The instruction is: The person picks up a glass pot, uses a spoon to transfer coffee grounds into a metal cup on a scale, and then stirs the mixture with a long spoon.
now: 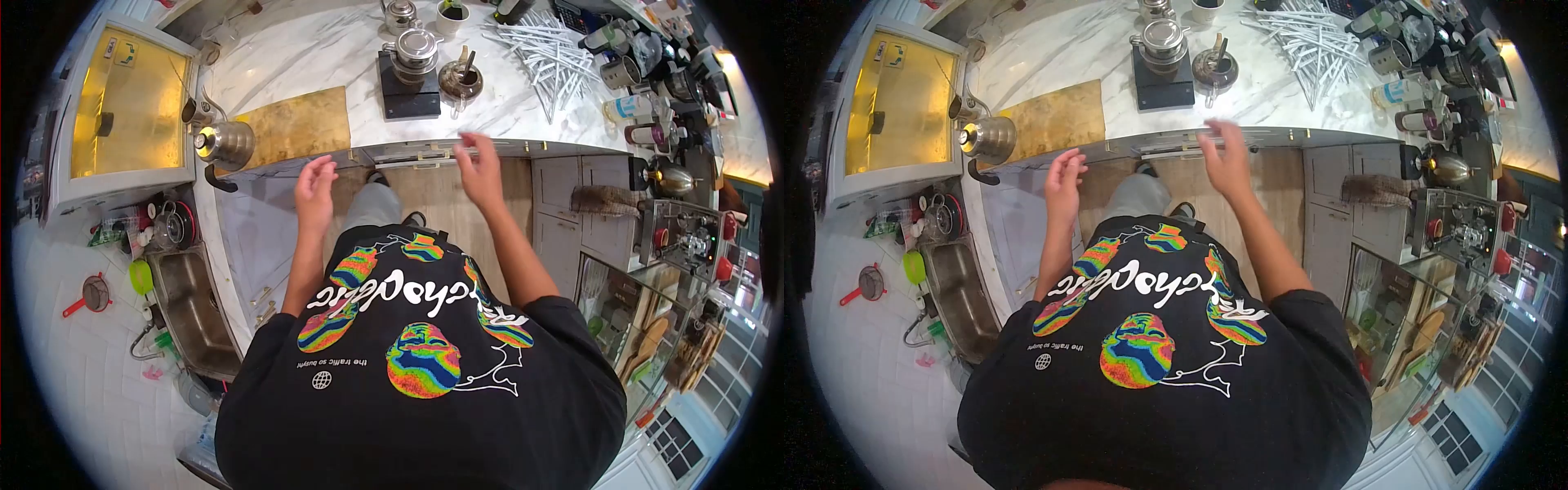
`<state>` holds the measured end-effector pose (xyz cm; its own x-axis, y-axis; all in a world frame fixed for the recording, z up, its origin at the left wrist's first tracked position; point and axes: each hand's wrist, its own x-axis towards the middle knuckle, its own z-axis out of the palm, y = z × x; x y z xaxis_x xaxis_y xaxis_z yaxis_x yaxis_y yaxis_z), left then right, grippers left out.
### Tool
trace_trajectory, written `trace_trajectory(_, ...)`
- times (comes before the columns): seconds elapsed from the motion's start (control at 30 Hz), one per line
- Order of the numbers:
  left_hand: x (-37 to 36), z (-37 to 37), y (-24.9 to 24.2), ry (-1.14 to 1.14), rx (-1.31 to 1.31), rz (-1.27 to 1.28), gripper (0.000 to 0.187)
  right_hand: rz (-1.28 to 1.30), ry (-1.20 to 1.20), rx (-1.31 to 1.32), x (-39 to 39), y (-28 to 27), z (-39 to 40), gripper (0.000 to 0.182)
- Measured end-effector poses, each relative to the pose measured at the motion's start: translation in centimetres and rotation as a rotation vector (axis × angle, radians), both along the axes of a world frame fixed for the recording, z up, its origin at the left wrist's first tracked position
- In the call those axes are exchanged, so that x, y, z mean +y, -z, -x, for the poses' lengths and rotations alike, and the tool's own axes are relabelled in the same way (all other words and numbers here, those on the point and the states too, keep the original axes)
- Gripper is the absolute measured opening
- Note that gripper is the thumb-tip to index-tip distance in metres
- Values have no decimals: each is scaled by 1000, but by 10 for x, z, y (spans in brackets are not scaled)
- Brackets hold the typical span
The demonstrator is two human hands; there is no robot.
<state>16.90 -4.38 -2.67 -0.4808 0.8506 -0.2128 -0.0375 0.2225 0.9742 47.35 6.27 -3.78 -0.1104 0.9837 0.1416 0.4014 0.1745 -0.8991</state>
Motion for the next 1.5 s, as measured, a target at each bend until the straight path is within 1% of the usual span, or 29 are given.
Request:
trace_trajectory(0.03, 9, -5, 3, 50, 10, -6, 32, -123, -18, -96, 23, -10, 1, 35)
trace_trajectory(0.1, 27, -12, -1, 82, 23, 25, 32, -91, -6, -49, 58, -43, 18, 44)
trace_trajectory(0.13, 39, -13, 0, 108, 7, 6, 32, -97, -6, -49, 78, -49, 24, 44)
trace_trajectory(0.2, 63, -16, -3, 136, -11, -25, 32, -296, -88, -161, 115, -60, 35, 50)
trace_trajectory(0.23, 76, -16, -6, 121, -46, -14, 31, -349, -101, -236, 128, -67, 41, 54)
trace_trajectory(0.3, 102, -17, -14, 102, -87, -5, 31, -320, -193, -293, 149, -82, 50, 58)
trace_trajectory(0.33, 113, -16, -17, 110, -89, -11, 31, -317, -197, -295, 156, -80, 53, 58)
trace_trajectory(0.4, 131, -14, -21, 113, -85, -27, 31, -411, -312, -344, 175, -80, 64, 62)
trace_trajectory(0.43, 140, -13, -22, 135, -80, -31, 31, -420, -315, -341, 182, -81, 68, 62)
trace_trajectory(0.5, 158, -8, -19, 155, -72, -38, 31, -391, -423, -468, 189, -82, 74, 65)
trace_trajectory(0.53, 165, -6, -14, 174, -63, -51, 31, -400, -433, -520, 192, -78, 77, 69)
trace_trajectory(0.57, 167, -6, -10, 192, -55, -57, 31, -390, -440, -516, 194, -75, 79, 69)
trace_trajectory(0.63, 167, -4, -4, 199, -33, -51, 32, -364, -451, -607, 193, -72, 81, 69)
trace_trajectory(0.7, 179, -3, -5, 218, 1, -79, 33, -326, -464, -634, 193, -72, 81, 66)
trace_trajectory(0.73, 180, -5, -6, 214, -5, -55, 33, -345, -467, -622, 196, -68, 81, 62)
trace_trajectory(0.83, 178, -13, -14, 196, -5, -24, 33, -320, -513, -631, 201, -72, 80, 59)
trace_trajectory(0.87, 179, -15, -18, 189, -1, -18, 33, -351, -510, -616, 202, -70, 80, 58)
trace_trajectory(1.0, 179, -28, -25, 146, 14, -13, 33, -311, -534, -605, 207, -72, 76, 59)
trace_trajectory(1.07, 182, -33, -23, 77, -36, -11, 31, -257, -536, -483, 212, -72, 74, 60)
trace_trajectory(1.1, 182, -37, -25, 76, -37, -9, 31, -254, -539, -483, 214, -76, 70, 60)
trace_trajectory(1.13, 181, -40, -29, 77, 43, 5, 32, -93, -521, -289, 216, -84, 67, 60)
trace_trajectory(1.17, 180, -42, -31, 78, 123, 17, 34, 66, -499, -95, 218, -88, 65, 60)
trace_trajectory(1.2, 179, -44, -33, 73, 123, 18, 34, -112, -433, -73, 221, -86, 59, 59)
trace_trajectory(1.23, 178, -46, -34, 57, 145, -12, 34, -109, -438, -73, 225, -85, 50, 59)
trace_trajectory(1.3, 176, -51, -36, 34, 165, -34, 35, -49, -278, 68, 231, -84, 26, 57)
trace_trajectory(1.33, 175, -54, -40, 4, 159, -52, 32, -68, -229, 128, 233, -86, 13, 54)
trace_trajectory(1.37, 176, -56, -45, -25, 154, -71, 30, -139, -165, 119, 238, -72, -4, 52)
trace_trajectory(1.43, 176, -64, -58, -23, 133, -78, 30, -87, -59, 12, 243, -53, -39, 52)
trace_trajectory(1.5, 176, -72, -68, -16, 112, -87, 30, -95, -10, -68, 248, -16, -73, 53)
